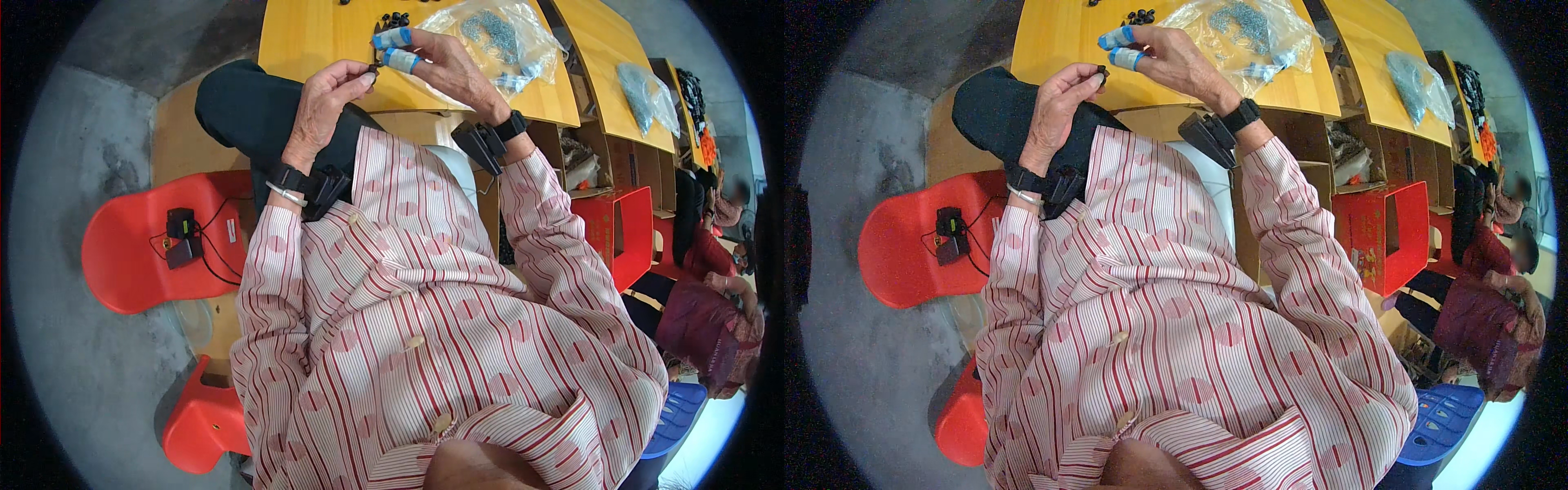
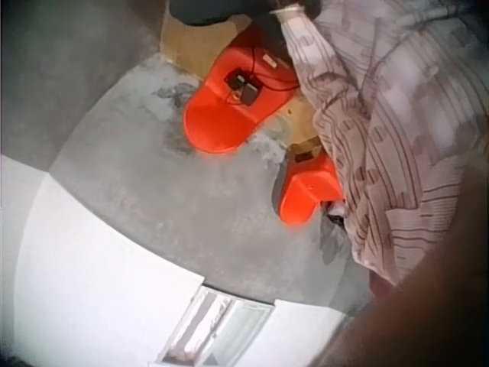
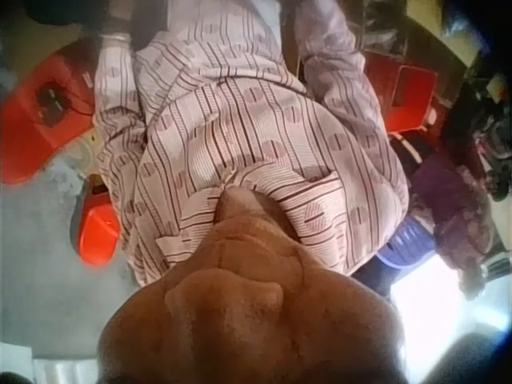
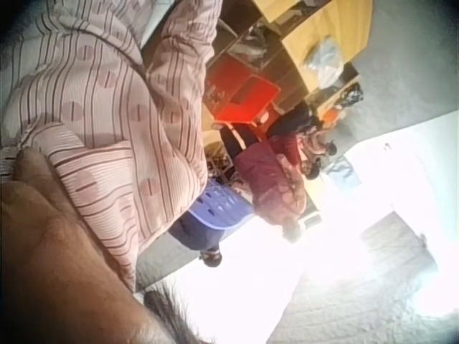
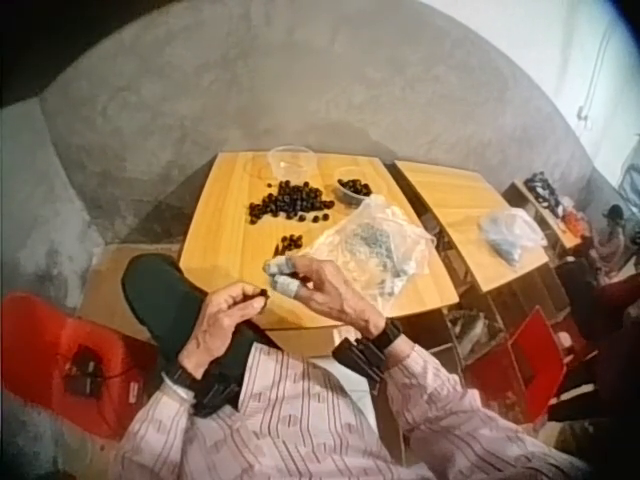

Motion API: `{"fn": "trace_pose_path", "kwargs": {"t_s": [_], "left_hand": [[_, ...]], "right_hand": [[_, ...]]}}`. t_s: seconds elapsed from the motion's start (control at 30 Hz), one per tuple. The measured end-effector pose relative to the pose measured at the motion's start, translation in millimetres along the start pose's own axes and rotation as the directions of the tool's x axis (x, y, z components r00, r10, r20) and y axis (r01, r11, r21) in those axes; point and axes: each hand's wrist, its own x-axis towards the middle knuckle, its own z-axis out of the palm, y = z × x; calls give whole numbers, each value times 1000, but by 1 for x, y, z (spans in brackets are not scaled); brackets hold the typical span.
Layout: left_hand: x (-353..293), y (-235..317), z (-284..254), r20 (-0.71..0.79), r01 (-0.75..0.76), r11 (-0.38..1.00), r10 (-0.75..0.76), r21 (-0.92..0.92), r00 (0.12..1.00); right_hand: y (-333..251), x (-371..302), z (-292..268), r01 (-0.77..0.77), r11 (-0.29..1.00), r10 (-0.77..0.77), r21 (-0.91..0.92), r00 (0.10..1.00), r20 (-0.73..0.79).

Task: The person assembles small plastic parts by picking up components from the table and inserting small metal parts into them by hand.

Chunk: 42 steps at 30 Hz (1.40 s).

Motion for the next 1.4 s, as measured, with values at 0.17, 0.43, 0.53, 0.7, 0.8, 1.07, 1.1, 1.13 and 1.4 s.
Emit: {"fn": "trace_pose_path", "kwargs": {"t_s": [0.17, 0.43, 0.53, 0.7, 0.8, 1.07, 1.1, 1.13, 1.4], "left_hand": [[1, -2, -2, 13, 7, 1000, -7, 8, 1000], [1, -1, 0, 10, 30, 999, -29, -25, 1000], [-1, 2, 2, 2, 29, 999, -29, -14, 1000], [0, -1, 1, 19, 9, 1000, -9, 1, 1000], [0, -3, 1, 9, -18, 999, 17, 51, 1000], [1, -5, 0, 5, -26, 987, 26, 156, 1000], [1, -4, 0, 5, -26, 987, 26, 156, 1000], [1, -3, 0, 7, -17, 993, 16, 120, 1000], [0, 8, 1, -18, 29, 985, -32, -169, 999]], "right_hand": [[5, -1, 4, 30, 979, -31, 203, 1000, 1], [2, 3, 11, 141, 976, -141, 166, 990, -8], [1, 2, 11, 165, 973, -164, 159, 986, -21], [9, 1, 15, 76, 978, -77, 195, 997, -3], [9, 1, 16, 95, 984, -90, 149, 995, -38], [7, -1, 14, 15, 998, -13, 63, 1000, -28], [7, 0, 14, 15, 998, -14, 64, 1000, -28], [7, 0, 14, 18, 996, -16, 83, 1000, -19], [-6, -7, 3, -40, 980, 49, 197, 998, -42]]}}
